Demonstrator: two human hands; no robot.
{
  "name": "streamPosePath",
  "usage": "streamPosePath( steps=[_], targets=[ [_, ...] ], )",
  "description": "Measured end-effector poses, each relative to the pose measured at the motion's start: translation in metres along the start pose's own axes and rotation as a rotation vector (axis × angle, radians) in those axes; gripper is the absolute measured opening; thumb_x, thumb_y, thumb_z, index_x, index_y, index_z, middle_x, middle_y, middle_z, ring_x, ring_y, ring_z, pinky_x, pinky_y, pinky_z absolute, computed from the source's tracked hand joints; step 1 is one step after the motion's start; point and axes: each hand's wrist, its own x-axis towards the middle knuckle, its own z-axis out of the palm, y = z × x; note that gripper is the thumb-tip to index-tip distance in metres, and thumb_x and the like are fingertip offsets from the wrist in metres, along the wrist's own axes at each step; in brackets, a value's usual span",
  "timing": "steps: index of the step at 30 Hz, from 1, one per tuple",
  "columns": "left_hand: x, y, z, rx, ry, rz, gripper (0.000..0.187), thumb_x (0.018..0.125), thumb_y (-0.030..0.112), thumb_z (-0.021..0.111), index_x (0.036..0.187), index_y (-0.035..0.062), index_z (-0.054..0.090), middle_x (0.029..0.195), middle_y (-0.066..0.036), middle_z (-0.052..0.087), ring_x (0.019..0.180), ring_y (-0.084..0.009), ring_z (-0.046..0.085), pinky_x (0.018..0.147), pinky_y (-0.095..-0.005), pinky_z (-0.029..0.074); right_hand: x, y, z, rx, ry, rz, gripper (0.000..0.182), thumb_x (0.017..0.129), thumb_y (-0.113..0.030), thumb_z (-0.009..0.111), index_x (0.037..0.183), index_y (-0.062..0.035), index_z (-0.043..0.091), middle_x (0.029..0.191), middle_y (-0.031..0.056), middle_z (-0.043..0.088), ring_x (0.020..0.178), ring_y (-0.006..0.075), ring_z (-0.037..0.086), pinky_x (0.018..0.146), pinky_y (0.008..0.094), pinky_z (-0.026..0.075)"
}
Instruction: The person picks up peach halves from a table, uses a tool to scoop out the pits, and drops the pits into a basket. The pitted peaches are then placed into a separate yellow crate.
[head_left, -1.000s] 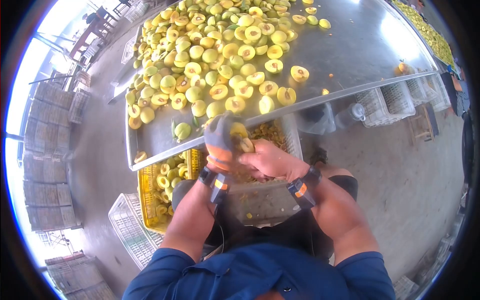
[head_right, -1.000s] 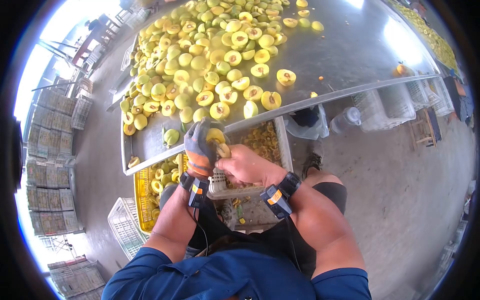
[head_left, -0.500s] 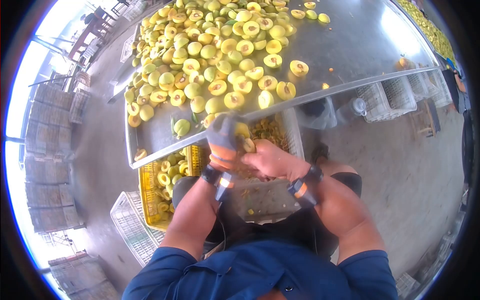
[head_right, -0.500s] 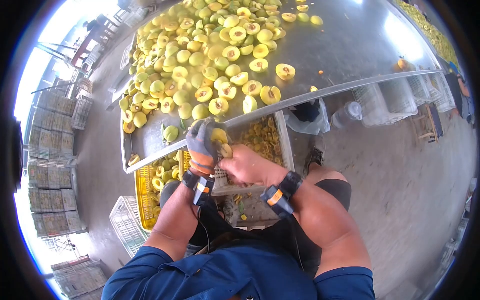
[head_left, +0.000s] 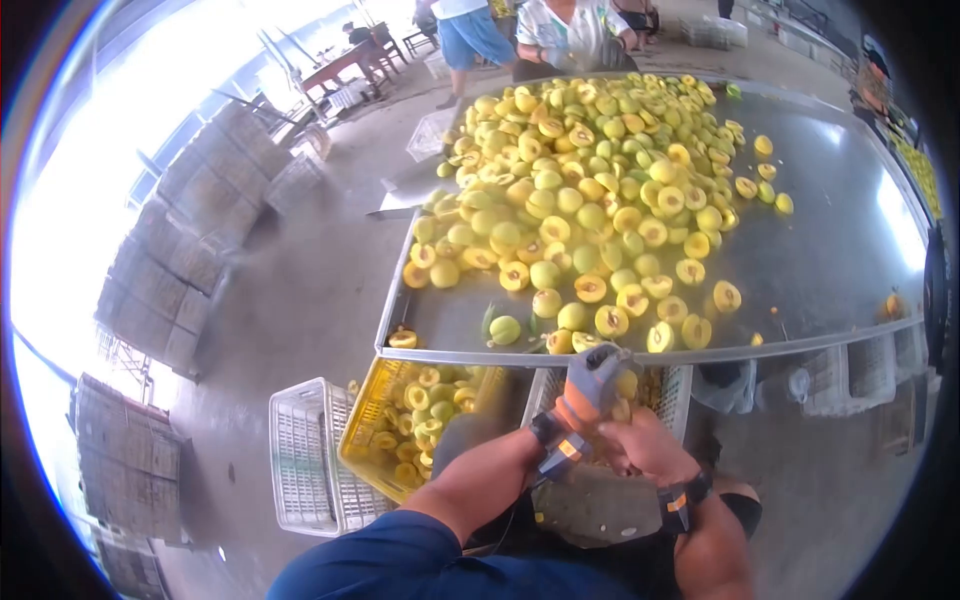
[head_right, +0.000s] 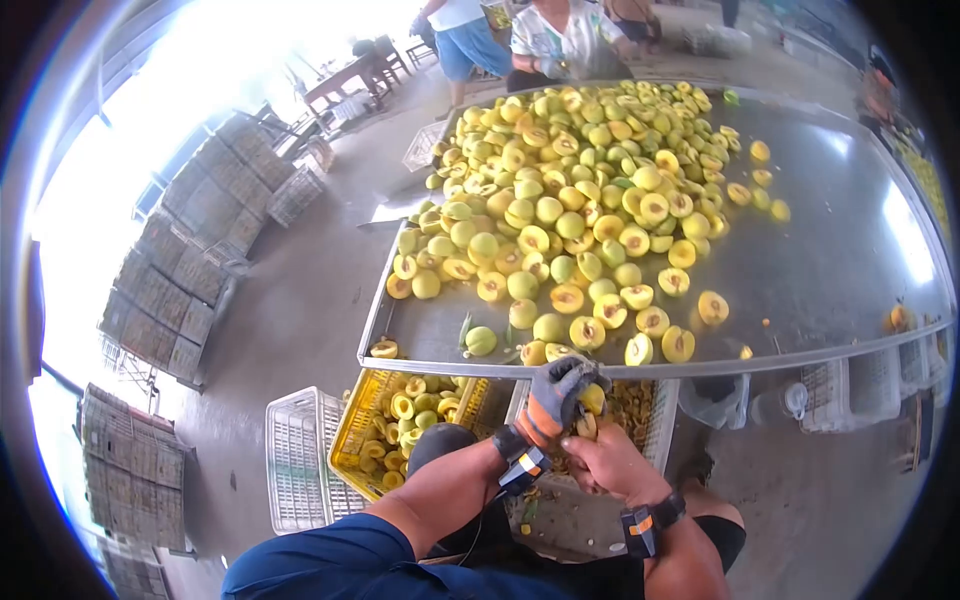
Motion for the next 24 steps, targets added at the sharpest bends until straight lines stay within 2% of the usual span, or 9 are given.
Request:
streamPosePath(
  steps=[5, 9, 12, 13, 16, 17, 21, 23, 24],
  targets=[
    [0.002, 0.017, -0.003, 0.138, -0.267, 0.208, 0.030, 0.103, 0.026, 0.062, 0.096, -0.0003, 0.073, 0.091, -0.008, 0.074, 0.084, -0.0154, 0.069, 0.077, -0.0309, 0.057, -0.003, 0.004, 0.009, 0.153, -0.145, 0.052, 0.006, 0.104, -0.013, 0.059, 0.102, -0.0088, 0.055, 0.070, 0.0004, 0.048, 0.050, 0.0131, 0.047, 0.048, 0.0333, 0.040],
    [0.001, 0.025, -0.006, 0.009, -0.304, 0.021, 0.025, 0.099, 0.024, 0.066, 0.096, 0.0010, 0.073, 0.093, -0.009, 0.073, 0.086, -0.0195, 0.070, 0.077, -0.0339, 0.057, -0.001, 0.012, 0.009, 0.114, -0.116, -0.012, 0.015, 0.104, -0.013, 0.060, 0.092, -0.0078, 0.054, 0.065, -0.0009, 0.046, 0.050, 0.0117, 0.045, 0.047, 0.0316, 0.039],
    [0.006, 0.030, -0.012, 0.644, -0.374, 0.847, 0.018, 0.090, 0.019, 0.073, 0.096, 0.0023, 0.072, 0.094, -0.011, 0.072, 0.085, -0.0256, 0.071, 0.077, -0.0367, 0.058, 0.000, 0.010, 0.009, -0.128, -0.096, -0.184, 0.015, 0.104, -0.014, 0.061, 0.091, -0.0055, 0.058, 0.064, 0.0001, 0.051, 0.051, 0.0124, 0.049, 0.048, 0.0324, 0.041],
    [0.001, 0.037, -0.012, 0.687, -0.354, 0.843, 0.020, 0.082, 0.013, 0.079, 0.098, 0.0031, 0.072, 0.094, -0.012, 0.071, 0.087, -0.0299, 0.071, 0.078, -0.0381, 0.058, 0.001, 0.011, 0.014, -0.283, -0.040, -0.328, 0.016, 0.103, -0.014, 0.061, 0.091, -0.0045, 0.060, 0.063, 0.0006, 0.053, 0.051, 0.0127, 0.051, 0.048, 0.0327, 0.041],
    [-0.006, 0.030, -0.019, 0.734, -0.207, 0.812, 0.018, 0.090, 0.009, 0.073, 0.107, 0.0023, 0.071, 0.096, -0.014, 0.072, 0.090, -0.0303, 0.072, 0.080, -0.0382, 0.059, 0.005, 0.011, 0.005, -0.550, -0.005, -0.440, 0.015, 0.102, -0.015, 0.063, 0.101, 0.0000, 0.064, 0.067, 0.0021, 0.059, 0.057, 0.0142, 0.058, 0.053, 0.0337, 0.045],
    [-0.010, 0.023, -0.017, 0.557, -0.141, 0.600, 0.028, 0.086, 0.010, 0.075, 0.112, 0.0023, 0.070, 0.099, -0.016, 0.072, 0.092, -0.0319, 0.072, 0.081, -0.0389, 0.058, 0.002, 0.004, 0.006, -0.500, -0.024, -0.267, 0.020, 0.102, -0.015, 0.063, 0.112, 0.0019, 0.066, 0.070, 0.0028, 0.060, 0.062, 0.0151, 0.060, 0.058, 0.0344, 0.047],
    [-0.010, 0.021, -0.017, -0.325, 0.124, -0.069, 0.023, 0.099, 0.008, 0.066, 0.120, 0.0004, 0.067, 0.105, -0.012, 0.072, 0.095, -0.0227, 0.072, 0.080, -0.0331, 0.059, -0.018, -0.002, 0.017, -0.245, -0.102, -0.195, 0.009, 0.103, -0.012, 0.063, 0.100, -0.0046, 0.061, 0.068, -0.0012, 0.053, 0.054, 0.0091, 0.049, 0.050, 0.0287, 0.039],
    [-0.020, 0.045, -0.016, -0.535, 0.186, -0.171, 0.020, 0.104, 0.006, 0.060, 0.122, -0.0003, 0.067, 0.107, -0.010, 0.073, 0.097, -0.0176, 0.071, 0.081, -0.0312, 0.059, -0.021, 0.002, 0.021, -0.251, -0.108, -0.212, 0.008, 0.103, -0.012, 0.063, 0.101, -0.0048, 0.061, 0.067, -0.0020, 0.052, 0.054, 0.0087, 0.048, 0.050, 0.0286, 0.040],
    [-0.025, 0.046, -0.017, -0.351, 0.175, -0.060, 0.021, 0.103, 0.004, 0.061, 0.122, -0.0001, 0.067, 0.107, -0.010, 0.073, 0.097, -0.0178, 0.071, 0.081, -0.0312, 0.059, -0.020, 0.006, 0.019, -0.256, -0.095, -0.216, 0.008, 0.103, -0.012, 0.063, 0.104, -0.0042, 0.062, 0.068, -0.0014, 0.054, 0.052, 0.0084, 0.049, 0.048, 0.0285, 0.039]
  ],
)
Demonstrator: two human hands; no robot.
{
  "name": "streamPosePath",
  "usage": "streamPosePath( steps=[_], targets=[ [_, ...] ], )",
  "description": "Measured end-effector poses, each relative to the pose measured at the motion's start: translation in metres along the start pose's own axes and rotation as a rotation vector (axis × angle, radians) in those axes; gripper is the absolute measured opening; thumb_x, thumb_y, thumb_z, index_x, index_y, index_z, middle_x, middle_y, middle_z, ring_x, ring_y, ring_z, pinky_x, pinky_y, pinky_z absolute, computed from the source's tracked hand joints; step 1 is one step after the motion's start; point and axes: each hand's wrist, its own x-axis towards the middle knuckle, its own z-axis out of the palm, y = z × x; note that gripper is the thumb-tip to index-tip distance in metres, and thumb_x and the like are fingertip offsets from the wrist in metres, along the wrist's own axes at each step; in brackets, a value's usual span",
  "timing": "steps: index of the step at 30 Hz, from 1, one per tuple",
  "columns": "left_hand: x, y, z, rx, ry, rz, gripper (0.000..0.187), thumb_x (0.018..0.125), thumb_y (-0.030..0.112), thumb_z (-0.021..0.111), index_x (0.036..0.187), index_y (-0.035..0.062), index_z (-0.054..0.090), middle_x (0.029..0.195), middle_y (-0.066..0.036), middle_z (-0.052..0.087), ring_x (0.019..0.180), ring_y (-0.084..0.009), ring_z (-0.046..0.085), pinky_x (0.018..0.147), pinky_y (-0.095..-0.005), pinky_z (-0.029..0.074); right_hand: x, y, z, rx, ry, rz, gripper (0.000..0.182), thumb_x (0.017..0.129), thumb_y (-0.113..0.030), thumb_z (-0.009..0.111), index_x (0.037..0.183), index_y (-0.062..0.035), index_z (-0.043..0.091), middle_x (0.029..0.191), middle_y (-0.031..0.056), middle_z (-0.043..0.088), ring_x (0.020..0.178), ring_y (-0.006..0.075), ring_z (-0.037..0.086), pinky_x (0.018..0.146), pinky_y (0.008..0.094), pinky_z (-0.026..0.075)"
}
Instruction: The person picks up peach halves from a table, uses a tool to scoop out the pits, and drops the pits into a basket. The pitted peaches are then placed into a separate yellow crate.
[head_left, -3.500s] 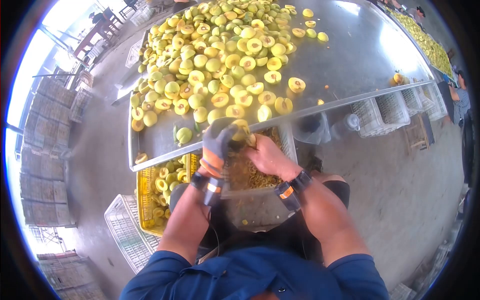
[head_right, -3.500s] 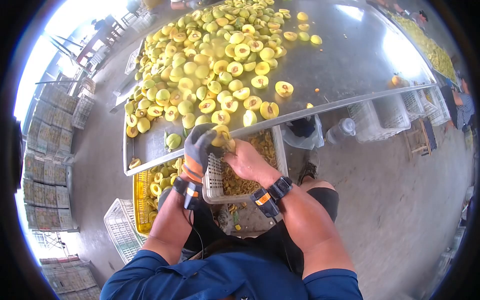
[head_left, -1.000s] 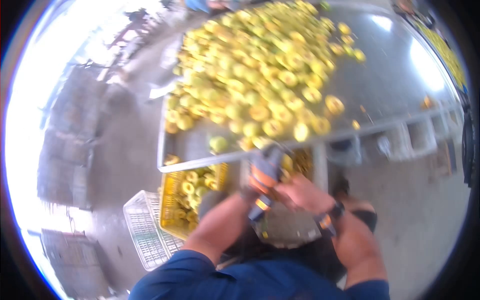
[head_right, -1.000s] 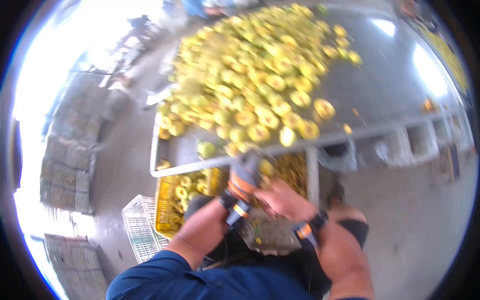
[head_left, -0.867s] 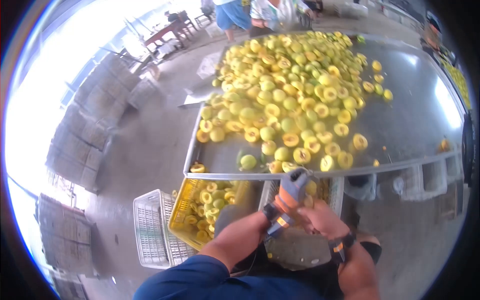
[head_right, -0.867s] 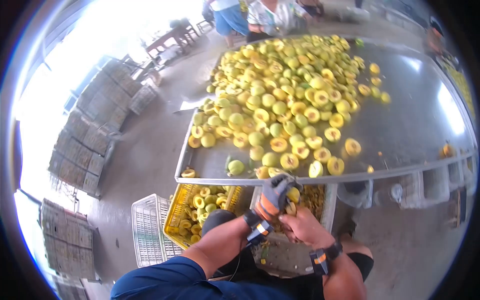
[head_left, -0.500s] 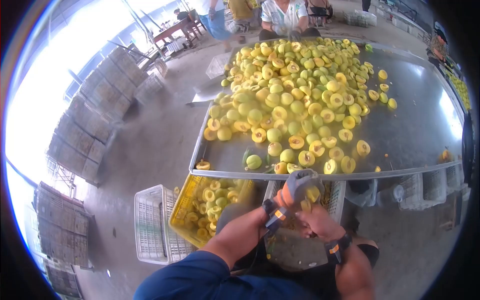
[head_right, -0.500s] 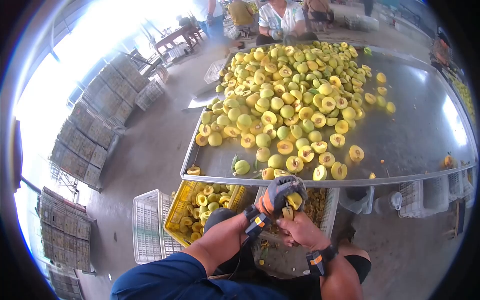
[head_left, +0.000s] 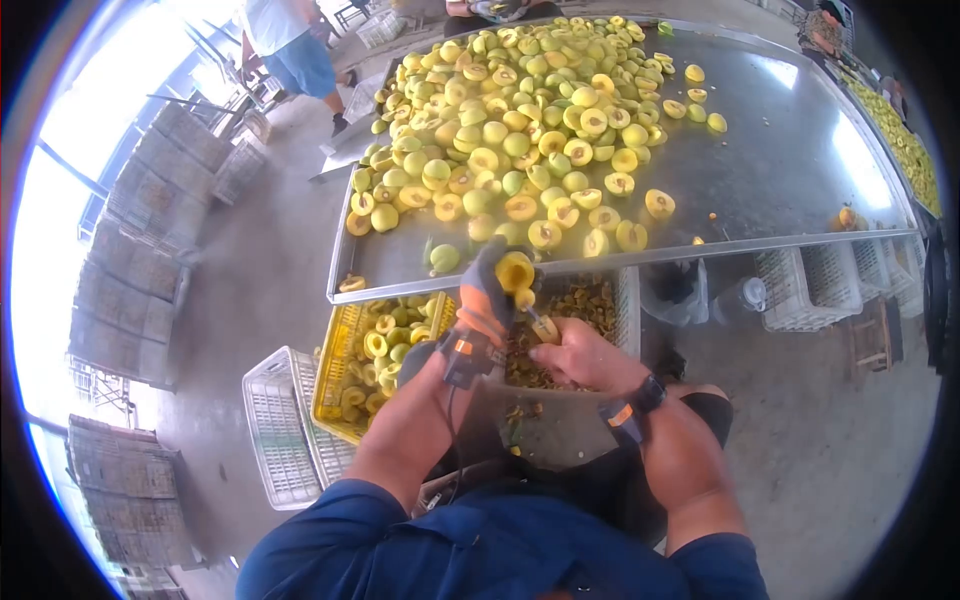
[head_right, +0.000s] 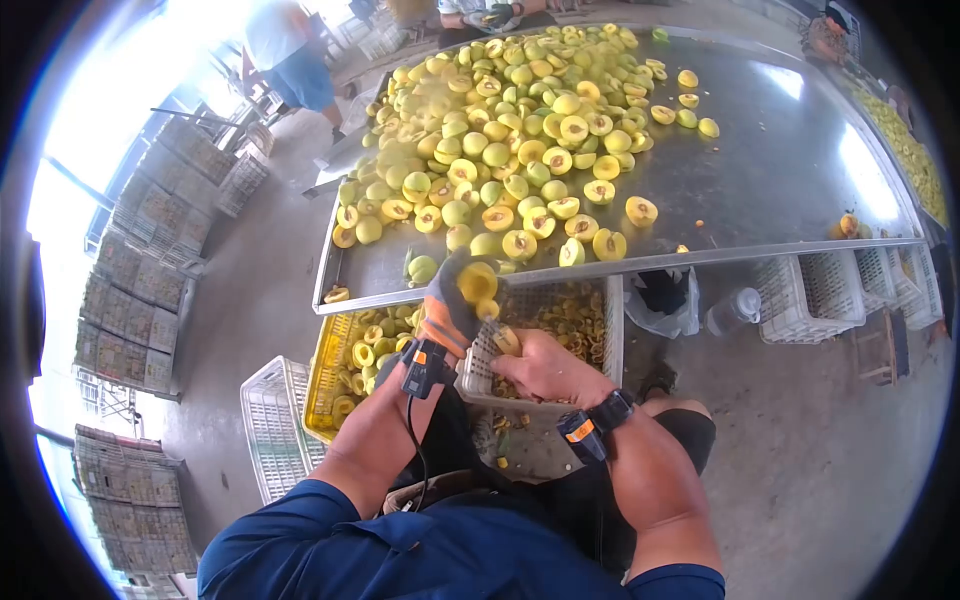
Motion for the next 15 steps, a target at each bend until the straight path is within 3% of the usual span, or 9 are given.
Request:
streamPosePath(
  steps=[2, 3, 6, 7, 8, 10, 13, 14, 15],
  targets=[
    [-0.009, -0.001, -0.008, 0.350, -0.049, 0.241, 0.022, 0.101, 0.001, 0.061, 0.122, 0.0002, 0.067, 0.106, -0.010, 0.073, 0.097, -0.0181, 0.071, 0.082, -0.0312, 0.059, 0.001, 0.012, -0.008, -0.012, 0.023, 0.000, 0.012, 0.103, -0.014, 0.064, 0.109, -0.0031, 0.064, 0.068, -0.0004, 0.058, 0.049, 0.0079, 0.050, 0.046, 0.0282, 0.039],
    [-0.007, 0.001, -0.018, 0.239, -0.064, 0.180, 0.026, 0.096, -0.001, 0.067, 0.123, 0.0014, 0.067, 0.106, -0.013, 0.074, 0.099, -0.0240, 0.073, 0.083, -0.0334, 0.059, 0.002, 0.014, -0.012, -0.045, 0.069, 0.050, 0.016, 0.101, -0.015, 0.066, 0.105, 0.0001, 0.066, 0.072, 0.0054, 0.064, 0.057, 0.0142, 0.058, 0.054, 0.0331, 0.047],
    [-0.007, 0.008, -0.051, 1.263, -0.129, 0.685, 0.026, 0.104, 0.015, 0.066, 0.127, 0.0037, 0.061, 0.118, -0.012, 0.071, 0.102, -0.0273, 0.071, 0.085, -0.0420, 0.063, 0.010, 0.025, -0.017, -0.344, 0.193, -0.100, 0.022, 0.098, -0.017, 0.068, 0.100, 0.0043, 0.066, 0.080, 0.0129, 0.069, 0.072, 0.0237, 0.066, 0.070, 0.0393, 0.052],
    [-0.005, 0.009, -0.065, 1.151, -0.089, 0.629, 0.028, 0.099, 0.010, 0.069, 0.126, 0.0037, 0.064, 0.116, -0.013, 0.072, 0.103, -0.0288, 0.072, 0.087, -0.0407, 0.062, 0.017, 0.038, -0.024, -0.418, 0.220, -0.093, 0.028, 0.095, -0.021, 0.070, 0.098, 0.0069, 0.066, 0.087, 0.0185, 0.072, 0.084, 0.0308, 0.068, 0.082, 0.0428, 0.052],
    [-0.004, 0.009, -0.078, 1.034, -0.047, 0.580, 0.032, 0.094, 0.004, 0.072, 0.125, 0.0037, 0.067, 0.114, -0.015, 0.074, 0.104, -0.0304, 0.073, 0.089, -0.0394, 0.060, 0.015, 0.035, -0.025, -0.431, 0.244, -0.082, 0.029, 0.094, -0.022, 0.071, 0.098, 0.0066, 0.066, 0.087, 0.0189, 0.072, 0.083, 0.0308, 0.067, 0.081, 0.0426, 0.052],
    [-0.048, 0.047, -0.060, 1.379, 0.048, 0.760, 0.035, 0.088, -0.003, 0.069, 0.123, 0.0049, 0.071, 0.111, -0.019, 0.074, 0.101, -0.0334, 0.074, 0.088, -0.0393, 0.059, 0.010, 0.028, -0.027, -0.452, 0.297, -0.059, 0.031, 0.094, -0.024, 0.071, 0.099, 0.0058, 0.066, 0.087, 0.0198, 0.072, 0.081, 0.0307, 0.067, 0.079, 0.0423, 0.052],
    [-0.048, 0.073, -0.142, 1.468, 0.120, 0.797, 0.028, 0.094, 0.002, 0.067, 0.121, 0.0030, 0.072, 0.110, -0.014, 0.075, 0.097, -0.0288, 0.073, 0.085, -0.0382, 0.060, 0.008, 0.026, -0.035, -0.453, 0.314, -0.002, 0.034, 0.093, -0.027, 0.071, 0.100, 0.0059, 0.067, 0.090, 0.0237, 0.073, 0.085, 0.0360, 0.069, 0.082, 0.0442, 0.053],
    [-0.048, 0.081, -0.170, 1.427, 0.184, 0.801, 0.024, 0.097, 0.004, 0.065, 0.119, 0.0018, 0.074, 0.108, -0.012, 0.075, 0.096, -0.0259, 0.073, 0.083, -0.0370, 0.060, 0.007, 0.029, -0.037, -0.480, 0.330, -0.035, 0.030, 0.094, -0.025, 0.070, 0.098, 0.0041, 0.065, 0.085, 0.0180, 0.068, 0.079, 0.0298, 0.064, 0.077, 0.0422, 0.051],
    [-0.041, 0.092, -0.201, 0.996, 0.345, 0.617, 0.020, 0.097, 0.006, 0.066, 0.113, 0.0008, 0.075, 0.105, -0.010, 0.075, 0.093, -0.0223, 0.071, 0.082, -0.0353, 0.060, 0.008, 0.033, -0.037, -0.509, 0.344, -0.067, 0.027, 0.096, -0.024, 0.070, 0.097, 0.0023, 0.063, 0.080, 0.0123, 0.064, 0.073, 0.0236, 0.060, 0.071, 0.0402, 0.049]
  ],
)
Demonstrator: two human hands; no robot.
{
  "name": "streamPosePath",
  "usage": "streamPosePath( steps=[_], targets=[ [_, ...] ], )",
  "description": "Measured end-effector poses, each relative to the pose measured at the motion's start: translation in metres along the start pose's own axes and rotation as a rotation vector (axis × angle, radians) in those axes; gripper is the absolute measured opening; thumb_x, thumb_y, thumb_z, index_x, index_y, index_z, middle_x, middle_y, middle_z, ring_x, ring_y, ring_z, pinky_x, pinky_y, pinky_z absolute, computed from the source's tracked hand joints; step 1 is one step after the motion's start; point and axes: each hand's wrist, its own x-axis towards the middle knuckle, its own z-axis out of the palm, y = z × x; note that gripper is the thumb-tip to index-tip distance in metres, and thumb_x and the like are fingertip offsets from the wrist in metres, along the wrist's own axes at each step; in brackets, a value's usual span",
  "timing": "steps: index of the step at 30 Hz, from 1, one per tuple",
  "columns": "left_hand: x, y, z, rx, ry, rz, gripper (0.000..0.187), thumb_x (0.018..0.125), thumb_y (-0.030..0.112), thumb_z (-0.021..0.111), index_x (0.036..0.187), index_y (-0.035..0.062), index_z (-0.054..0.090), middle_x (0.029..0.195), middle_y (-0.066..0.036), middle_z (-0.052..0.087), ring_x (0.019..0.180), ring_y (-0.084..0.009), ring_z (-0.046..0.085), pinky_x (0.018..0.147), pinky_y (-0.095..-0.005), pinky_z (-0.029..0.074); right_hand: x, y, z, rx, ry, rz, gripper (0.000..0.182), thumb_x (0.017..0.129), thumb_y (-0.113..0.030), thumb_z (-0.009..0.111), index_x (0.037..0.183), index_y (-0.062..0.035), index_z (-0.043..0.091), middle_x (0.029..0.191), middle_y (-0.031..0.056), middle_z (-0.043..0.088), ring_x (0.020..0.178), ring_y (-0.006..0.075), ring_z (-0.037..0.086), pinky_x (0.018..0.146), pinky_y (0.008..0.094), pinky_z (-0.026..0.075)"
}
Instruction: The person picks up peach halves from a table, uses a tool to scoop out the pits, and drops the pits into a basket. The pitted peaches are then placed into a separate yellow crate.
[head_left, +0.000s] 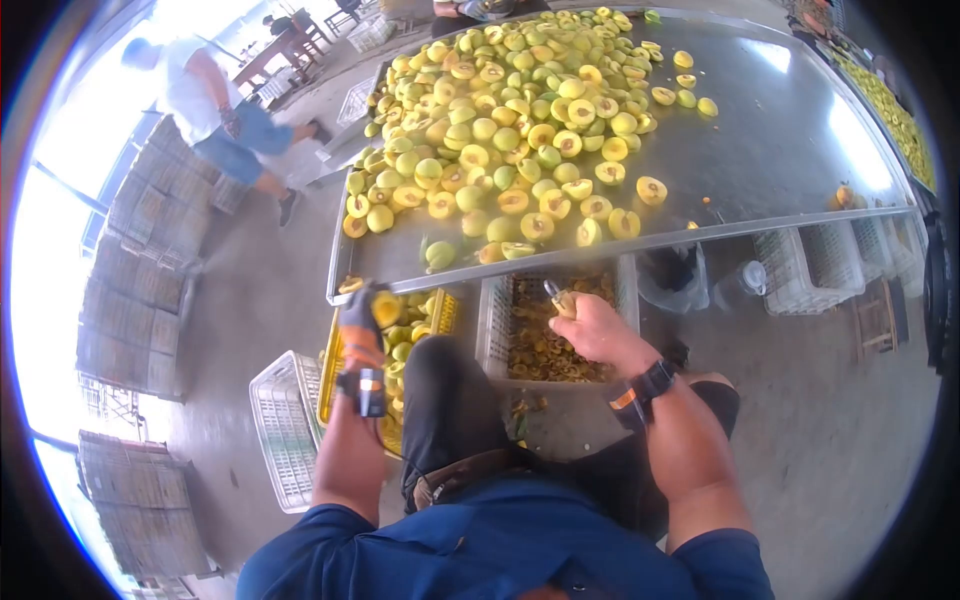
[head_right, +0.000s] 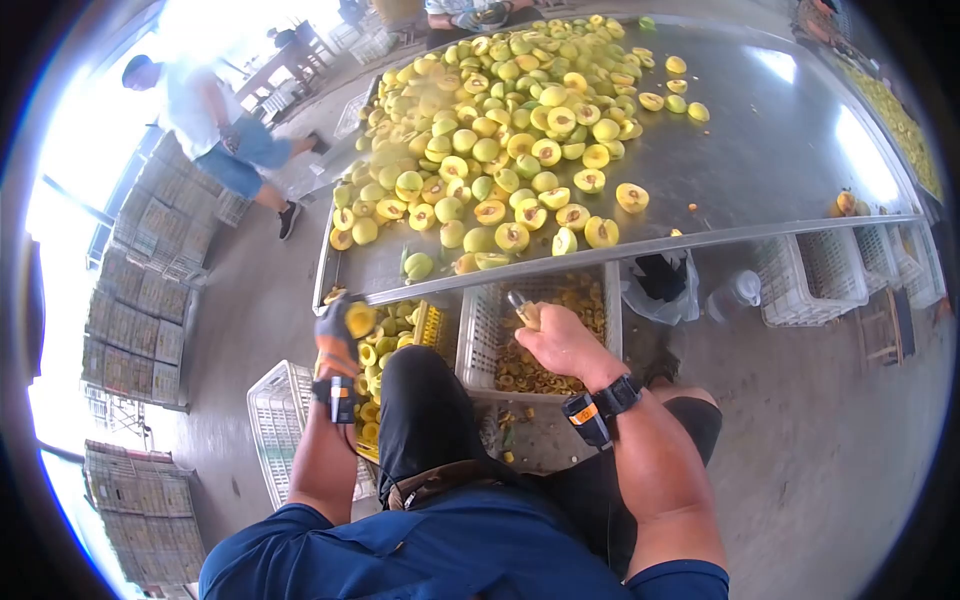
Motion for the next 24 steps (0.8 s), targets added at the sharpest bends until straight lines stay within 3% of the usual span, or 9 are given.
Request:
streamPosePath(
  steps=[1, 3, 5, 8, 11, 16, 20, 23, 24],
  targets=[
    [0.011, -0.017, -0.019, -0.337, 0.123, -0.327, 0.017, 0.098, 0.008, 0.066, 0.108, -0.0002, 0.077, 0.102, -0.008, 0.075, 0.090, -0.0186, 0.070, 0.081, -0.0336, 0.059, 0.001, 0.004, 0.001, -0.024, 0.019, -0.032, 0.024, 0.097, -0.022, 0.069, 0.095, 0.0004, 0.061, 0.075, 0.0066, 0.060, 0.067, 0.0174, 0.055, 0.066, 0.0382, 0.047],
    [0.022, -0.021, -0.046, -0.302, 0.211, -0.357, 0.023, 0.099, 0.019, 0.067, 0.113, 0.0025, 0.077, 0.094, -0.007, 0.075, 0.075, -0.0175, 0.071, 0.066, -0.0298, 0.061, 0.001, 0.008, 0.000, 0.010, 0.011, -0.024, 0.025, 0.097, -0.024, 0.069, 0.095, 0.0000, 0.061, 0.077, 0.0080, 0.061, 0.069, 0.0191, 0.056, 0.068, 0.0398, 0.048],
    [0.025, -0.017, -0.052, -0.165, 0.220, -0.398, 0.022, 0.098, 0.017, 0.068, 0.106, 0.0009, 0.080, 0.089, -0.004, 0.075, 0.076, -0.0134, 0.067, 0.069, -0.0298, 0.056, 0.000, 0.002, -0.002, 0.001, 0.013, -0.021, 0.027, 0.097, -0.025, 0.069, 0.096, 0.0004, 0.062, 0.078, 0.0088, 0.063, 0.070, 0.0200, 0.058, 0.069, 0.0404, 0.049],
    [0.015, -0.035, -0.064, -0.012, 0.200, -0.357, 0.024, 0.098, 0.020, 0.069, 0.100, 0.0005, 0.082, 0.086, -0.001, 0.075, 0.074, -0.0110, 0.062, 0.066, -0.0302, 0.051, -0.002, -0.018, -0.008, 0.005, 0.000, 0.055, 0.033, 0.093, -0.026, 0.071, 0.101, 0.0056, 0.065, 0.093, 0.0280, 0.071, 0.089, 0.0445, 0.069, 0.082, 0.0475, 0.053],
    [-0.024, -0.101, -0.073, 0.228, -0.038, -0.273, 0.027, 0.099, 0.027, 0.071, 0.102, 0.0031, 0.083, 0.088, -0.005, 0.078, 0.078, -0.0116, 0.067, 0.071, -0.0305, 0.053, 0.002, -0.014, -0.002, -0.012, 0.008, 0.020, 0.032, 0.094, -0.025, 0.070, 0.099, 0.0055, 0.064, 0.091, 0.0274, 0.070, 0.087, 0.0436, 0.069, 0.079, 0.0469, 0.053],
    [-0.081, -0.205, -0.073, 0.967, -0.467, -0.096, 0.018, 0.102, 0.023, 0.065, 0.113, 0.0173, 0.078, 0.104, -0.016, 0.079, 0.095, -0.0345, 0.076, 0.080, -0.0439, 0.060, 0.006, -0.005, 0.009, -0.151, -0.024, -0.011, 0.033, 0.095, -0.026, 0.070, 0.103, 0.0058, 0.063, 0.093, 0.0299, 0.069, 0.092, 0.0498, 0.067, 0.081, 0.0507, 0.053],
    [-0.046, -0.195, -0.045, 0.843, -0.235, -0.123, 0.023, 0.097, 0.015, 0.065, 0.117, 0.0179, 0.075, 0.104, -0.016, 0.077, 0.098, -0.0377, 0.074, 0.083, -0.0472, 0.059, 0.008, -0.006, 0.012, -0.155, -0.042, 0.020, 0.034, 0.095, -0.026, 0.070, 0.104, 0.0059, 0.063, 0.094, 0.0307, 0.069, 0.093, 0.0507, 0.067, 0.082, 0.0514, 0.053],
    [-0.012, -0.150, -0.034, 1.028, -0.200, -0.043, 0.024, 0.095, 0.012, 0.066, 0.116, 0.0179, 0.075, 0.105, -0.016, 0.077, 0.099, -0.0376, 0.073, 0.083, -0.0484, 0.059, 0.012, -0.009, 0.013, -0.162, -0.034, 0.024, 0.034, 0.094, -0.027, 0.069, 0.104, 0.0057, 0.063, 0.094, 0.0305, 0.070, 0.093, 0.0501, 0.067, 0.082, 0.0511, 0.053],
    [-0.008, -0.182, -0.038, 0.775, -0.131, -0.201, 0.022, 0.094, 0.012, 0.067, 0.114, 0.0164, 0.076, 0.106, -0.017, 0.077, 0.099, -0.0375, 0.073, 0.083, -0.0478, 0.059, 0.012, -0.011, 0.014, -0.168, -0.032, 0.028, 0.034, 0.094, -0.027, 0.069, 0.104, 0.0056, 0.063, 0.094, 0.0304, 0.070, 0.093, 0.0498, 0.067, 0.082, 0.0510, 0.053]
  ],
)
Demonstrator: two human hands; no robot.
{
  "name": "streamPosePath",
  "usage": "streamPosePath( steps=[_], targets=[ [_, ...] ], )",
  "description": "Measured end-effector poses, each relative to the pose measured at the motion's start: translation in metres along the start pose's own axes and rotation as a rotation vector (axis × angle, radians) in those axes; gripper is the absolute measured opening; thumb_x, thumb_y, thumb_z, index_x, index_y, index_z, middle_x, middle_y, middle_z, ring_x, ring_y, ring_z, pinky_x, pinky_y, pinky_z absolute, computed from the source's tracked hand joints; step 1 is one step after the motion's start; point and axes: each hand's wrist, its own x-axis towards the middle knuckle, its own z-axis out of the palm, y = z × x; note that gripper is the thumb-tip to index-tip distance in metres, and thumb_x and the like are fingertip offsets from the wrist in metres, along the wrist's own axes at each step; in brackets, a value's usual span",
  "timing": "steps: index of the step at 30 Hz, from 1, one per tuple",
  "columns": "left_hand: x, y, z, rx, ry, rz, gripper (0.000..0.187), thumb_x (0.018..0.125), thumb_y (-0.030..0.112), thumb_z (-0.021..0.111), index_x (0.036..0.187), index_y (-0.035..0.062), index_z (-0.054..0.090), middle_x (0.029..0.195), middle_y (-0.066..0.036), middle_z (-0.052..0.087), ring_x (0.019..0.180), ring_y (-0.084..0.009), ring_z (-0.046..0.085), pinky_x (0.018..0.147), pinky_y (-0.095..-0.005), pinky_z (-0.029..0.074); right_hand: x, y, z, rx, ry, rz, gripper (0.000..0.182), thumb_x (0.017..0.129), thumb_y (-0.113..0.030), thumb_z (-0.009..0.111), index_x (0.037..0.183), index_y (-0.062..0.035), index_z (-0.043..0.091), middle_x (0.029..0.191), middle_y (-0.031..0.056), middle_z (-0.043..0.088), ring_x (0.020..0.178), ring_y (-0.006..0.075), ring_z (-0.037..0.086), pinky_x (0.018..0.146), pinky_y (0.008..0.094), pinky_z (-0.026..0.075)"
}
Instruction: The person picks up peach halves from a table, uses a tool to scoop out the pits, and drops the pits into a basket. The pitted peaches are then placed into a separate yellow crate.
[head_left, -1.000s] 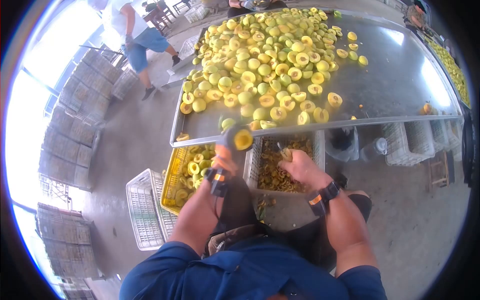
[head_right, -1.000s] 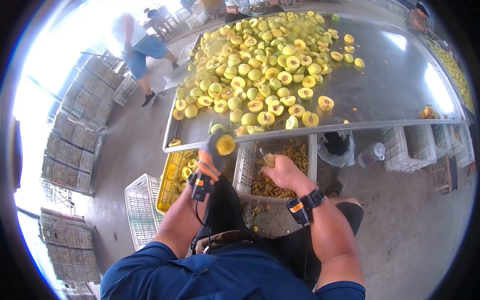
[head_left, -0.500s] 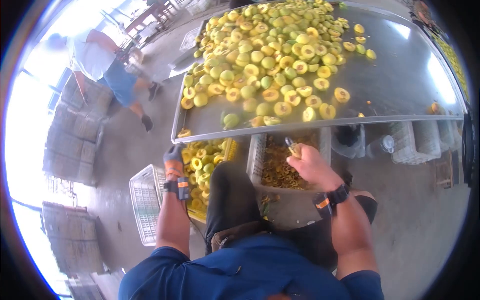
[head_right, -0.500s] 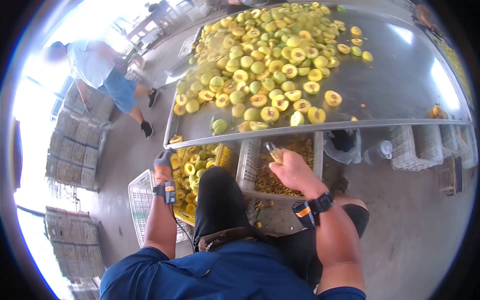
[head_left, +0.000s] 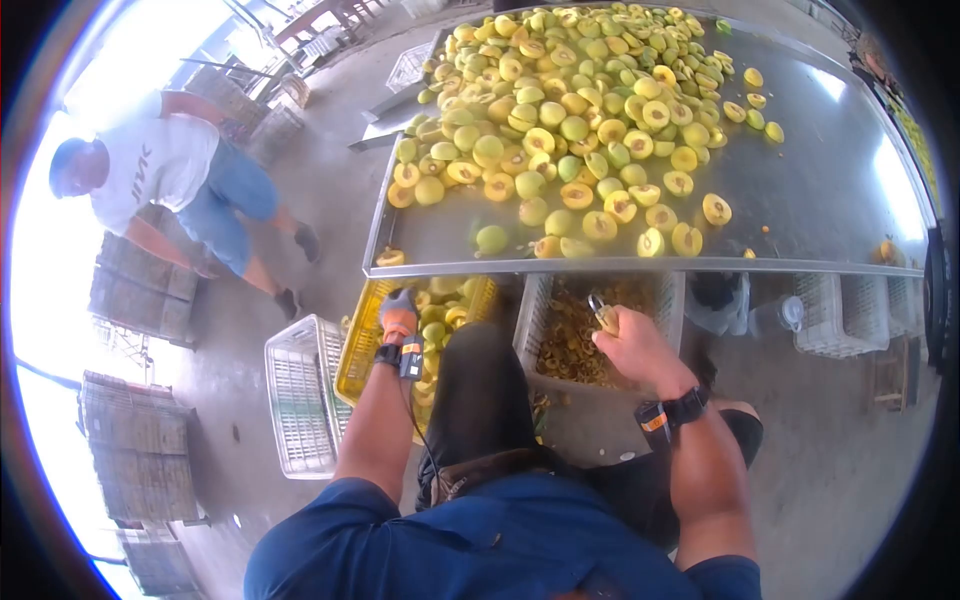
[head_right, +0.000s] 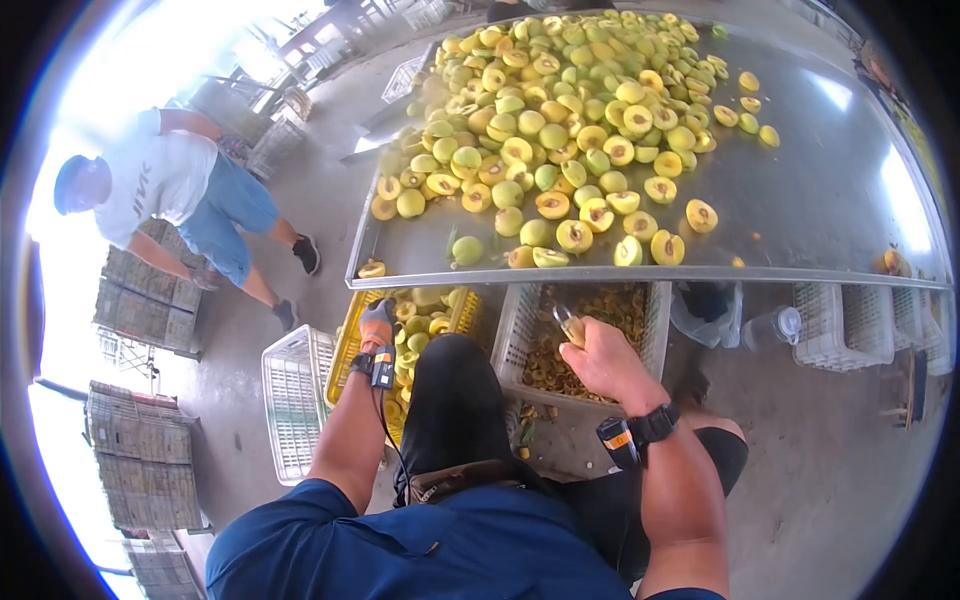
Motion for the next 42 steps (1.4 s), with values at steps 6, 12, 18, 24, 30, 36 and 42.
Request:
streamPosePath(
  steps=[6, 12, 18, 24, 30, 36, 42],
  targets=[
    [-0.031, 0.055, -0.021, -0.505, 0.103, -0.277, 0.016, 0.092, 0.019, 0.074, 0.100, 0.0070, 0.081, 0.090, -0.016, 0.078, 0.079, -0.0291, 0.074, 0.073, -0.0406, 0.057, 0.000, -0.001, 0.002, 0.021, -0.028, 0.003, 0.034, 0.095, -0.027, 0.069, 0.102, 0.0052, 0.063, 0.094, 0.0299, 0.070, 0.093, 0.0485, 0.067, 0.083, 0.0512, 0.052],
    [-0.047, 0.137, -0.063, -0.518, 0.176, -0.233, 0.021, 0.094, 0.022, 0.074, 0.102, 0.0034, 0.080, 0.089, -0.013, 0.079, 0.076, -0.0257, 0.073, 0.073, -0.0384, 0.057, -0.002, -0.002, 0.002, -0.021, -0.013, -0.019, 0.034, 0.094, -0.027, 0.070, 0.102, 0.0047, 0.063, 0.094, 0.0298, 0.070, 0.093, 0.0488, 0.067, 0.082, 0.0515, 0.052],
    [0.004, 0.193, -0.061, -0.336, 0.297, 0.182, 0.025, 0.094, 0.019, 0.075, 0.114, 0.0048, 0.078, 0.097, -0.011, 0.079, 0.087, -0.0229, 0.075, 0.080, -0.0343, 0.059, -0.004, -0.001, 0.002, -0.019, 0.013, -0.023, 0.034, 0.095, -0.028, 0.070, 0.103, 0.0043, 0.063, 0.095, 0.0312, 0.070, 0.094, 0.0509, 0.067, 0.083, 0.0527, 0.053],
    [0.030, 0.270, -0.050, -0.048, -0.003, 0.290, 0.037, 0.088, 0.032, 0.077, 0.117, 0.0095, 0.077, 0.123, -0.018, 0.073, 0.112, -0.0396, 0.070, 0.099, -0.0444, 0.055, 0.000, 0.001, 0.000, -0.029, 0.004, -0.013, 0.033, 0.095, -0.027, 0.070, 0.102, 0.0044, 0.062, 0.095, 0.0316, 0.070, 0.096, 0.0512, 0.067, 0.084, 0.0529, 0.053],
    [0.057, 0.267, -0.040, -0.079, -0.170, 0.250, 0.038, 0.088, 0.027, 0.079, 0.122, 0.0116, 0.077, 0.127, -0.018, 0.072, 0.107, -0.0408, 0.072, 0.096, -0.0447, 0.058, 0.001, -0.008, -0.003, 0.035, -0.023, 0.007, 0.033, 0.094, -0.027, 0.070, 0.101, 0.0047, 0.062, 0.095, 0.0307, 0.070, 0.095, 0.0502, 0.068, 0.084, 0.0518, 0.053],
    [0.004, 0.268, -0.076, -0.435, 0.013, 0.769, 0.050, 0.079, -0.002, 0.081, 0.128, 0.0043, 0.071, 0.120, -0.015, 0.075, 0.103, -0.0344, 0.074, 0.090, -0.0406, 0.060, 0.003, -0.023, 0.002, 0.198, -0.020, -0.096, 0.030, 0.096, -0.023, 0.071, 0.102, 0.0039, 0.061, 0.094, 0.0286, 0.070, 0.093, 0.0488, 0.067, 0.081, 0.0490, 0.051],
    [-0.059, 0.309, -0.064, -0.543, -0.143, 0.692, 0.055, 0.082, 0.006, 0.088, 0.130, 0.0003, 0.062, 0.118, -0.015, 0.075, 0.104, -0.0273, 0.074, 0.091, -0.0357, 0.059, 0.001, -0.030, 0.005, 0.304, 0.029, -0.152, 0.027, 0.097, -0.021, 0.070, 0.105, 0.0039, 0.062, 0.097, 0.0283, 0.070, 0.093, 0.0466, 0.067, 0.082, 0.0481, 0.052]
  ],
)
